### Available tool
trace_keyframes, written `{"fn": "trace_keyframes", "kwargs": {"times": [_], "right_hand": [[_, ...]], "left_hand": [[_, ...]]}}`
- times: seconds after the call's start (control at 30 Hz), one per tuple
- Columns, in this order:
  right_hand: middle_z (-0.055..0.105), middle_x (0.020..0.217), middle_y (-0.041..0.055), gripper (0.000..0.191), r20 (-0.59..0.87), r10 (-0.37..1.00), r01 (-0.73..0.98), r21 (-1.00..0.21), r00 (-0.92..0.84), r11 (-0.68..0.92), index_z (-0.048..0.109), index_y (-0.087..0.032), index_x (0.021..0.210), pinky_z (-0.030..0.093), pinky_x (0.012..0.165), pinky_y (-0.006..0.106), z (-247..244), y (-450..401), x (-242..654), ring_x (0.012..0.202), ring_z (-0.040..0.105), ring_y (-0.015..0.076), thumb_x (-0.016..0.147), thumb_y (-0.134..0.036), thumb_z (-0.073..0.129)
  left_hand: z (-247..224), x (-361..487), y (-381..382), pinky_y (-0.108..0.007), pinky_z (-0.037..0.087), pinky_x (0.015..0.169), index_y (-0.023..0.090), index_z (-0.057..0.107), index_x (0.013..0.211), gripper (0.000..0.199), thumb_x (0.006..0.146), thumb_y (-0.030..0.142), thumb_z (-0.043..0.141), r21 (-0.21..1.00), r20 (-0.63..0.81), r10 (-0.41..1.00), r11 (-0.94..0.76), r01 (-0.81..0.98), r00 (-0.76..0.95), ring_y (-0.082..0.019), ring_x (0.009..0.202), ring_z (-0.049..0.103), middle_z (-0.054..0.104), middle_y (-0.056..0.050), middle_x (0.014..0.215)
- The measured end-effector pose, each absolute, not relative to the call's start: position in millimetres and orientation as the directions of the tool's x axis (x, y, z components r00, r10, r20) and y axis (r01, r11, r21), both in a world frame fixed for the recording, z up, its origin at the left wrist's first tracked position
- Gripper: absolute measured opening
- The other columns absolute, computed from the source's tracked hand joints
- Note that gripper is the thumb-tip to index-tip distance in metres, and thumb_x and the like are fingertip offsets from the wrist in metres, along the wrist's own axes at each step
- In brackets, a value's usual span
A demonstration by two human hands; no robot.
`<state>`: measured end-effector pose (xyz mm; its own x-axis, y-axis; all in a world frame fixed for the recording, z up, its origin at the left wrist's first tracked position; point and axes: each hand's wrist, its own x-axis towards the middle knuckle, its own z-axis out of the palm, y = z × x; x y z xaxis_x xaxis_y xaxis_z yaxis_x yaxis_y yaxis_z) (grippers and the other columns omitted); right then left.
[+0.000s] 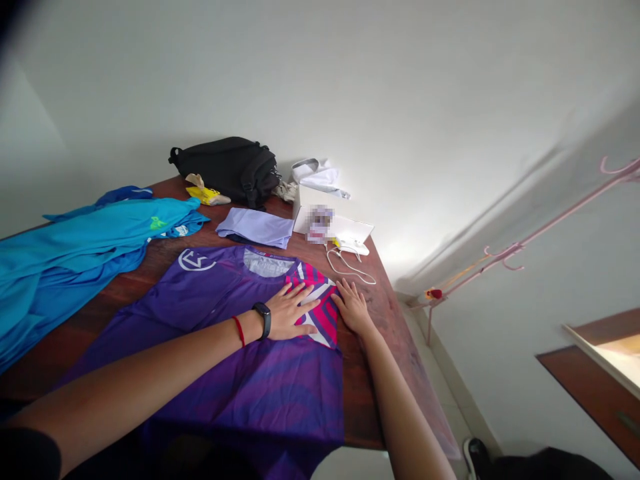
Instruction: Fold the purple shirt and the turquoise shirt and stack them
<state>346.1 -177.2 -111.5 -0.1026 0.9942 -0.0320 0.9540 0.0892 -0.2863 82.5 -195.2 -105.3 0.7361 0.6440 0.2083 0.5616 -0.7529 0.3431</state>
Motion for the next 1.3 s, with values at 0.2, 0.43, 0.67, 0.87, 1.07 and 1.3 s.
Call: {"fn": "trace_keyframes", "kwargs": {"times": [0.2, 0.43, 0.67, 0.87, 1.07, 1.3], "right_hand": [[0.029, 0.161, 0.0075, 0.061, 0.029, 0.995, 0.926, -0.364, -0.099, 0.103, 0.041, -0.023, 0.151, 0.016, 0.12, 0.056, -108, -177, 347, 0.151, 0.016, 0.0313, 0.098, -0.054, 0.043], [0.033, 0.16, 0.009, 0.06, 0.065, 0.995, 0.915, -0.39, -0.081, 0.101, 0.046, -0.023, 0.148, 0.016, 0.12, 0.057, -104, -177, 345, 0.151, 0.018, 0.0327, 0.097, -0.054, 0.049], [0.033, 0.16, 0.0091, 0.058, 0.075, 0.995, 0.914, -0.394, -0.068, 0.092, 0.048, -0.024, 0.146, 0.017, 0.12, 0.057, -105, -173, 346, 0.15, 0.02, 0.0336, 0.096, -0.055, 0.049], [0.036, 0.158, 0.0093, 0.055, 0.146, 0.986, 0.876, -0.462, -0.075, 0.135, 0.051, -0.023, 0.144, 0.02, 0.118, 0.06, -104, -175, 347, 0.149, 0.023, 0.0354, 0.095, -0.05, 0.053], [0.042, 0.155, 0.002, 0.056, 0.223, 0.954, 0.749, -0.593, -0.2, 0.296, 0.052, -0.027, 0.144, 0.028, 0.119, 0.049, -95, -185, 345, 0.148, 0.026, 0.0321, 0.091, -0.04, 0.061], [0.049, 0.15, 0.0017, 0.054, 0.165, 0.953, 0.763, -0.571, -0.255, 0.303, 0.057, -0.027, 0.14, 0.025, 0.121, 0.05, -101, -184, 351, 0.147, 0.029, 0.0341, 0.089, -0.042, 0.063]], "left_hand": [[-78, 91, -214, -0.052, 0.022, 0.119, 0.018, 0.042, 0.15, 0.073, 0.097, 0.067, 0.035, 0.338, 0.304, 0.425, -0.885, 0.32, 0.853, -0.032, 0.148, 0.027, 0.039, -0.013, 0.156], [-82, 106, -236, -0.062, 0.018, 0.117, 0.024, 0.032, 0.155, 0.081, 0.092, 0.075, 0.034, 0.306, 0.112, 0.237, -0.932, 0.193, 0.965, -0.037, 0.149, 0.02, 0.024, -0.01, 0.162], [-75, 107, -240, -0.065, 0.014, 0.117, 0.027, 0.029, 0.156, 0.084, 0.09, 0.079, 0.034, 0.27, 0.037, 0.236, -0.938, 0.218, 0.971, -0.039, 0.15, 0.014, 0.018, -0.006, 0.164], [-68, 109, -246, -0.052, 0.015, 0.122, 0.015, 0.018, 0.158, 0.086, 0.095, 0.07, 0.036, 0.238, 0.12, 0.174, -0.961, 0.142, 0.977, -0.029, 0.151, 0.014, 0.021, -0.009, 0.163], [-71, 109, -244, -0.052, 0.021, 0.12, 0.016, 0.03, 0.155, 0.077, 0.097, 0.068, 0.032, 0.228, 0.112, 0.283, -0.94, 0.253, 0.953, -0.029, 0.151, 0.016, 0.023, -0.011, 0.163], [-73, 106, -244, -0.052, 0.02, 0.12, 0.019, 0.031, 0.155, 0.078, 0.096, 0.07, 0.032, 0.235, 0.093, 0.277, -0.939, 0.249, 0.956, -0.031, 0.15, 0.019, 0.027, -0.008, 0.162]]}}
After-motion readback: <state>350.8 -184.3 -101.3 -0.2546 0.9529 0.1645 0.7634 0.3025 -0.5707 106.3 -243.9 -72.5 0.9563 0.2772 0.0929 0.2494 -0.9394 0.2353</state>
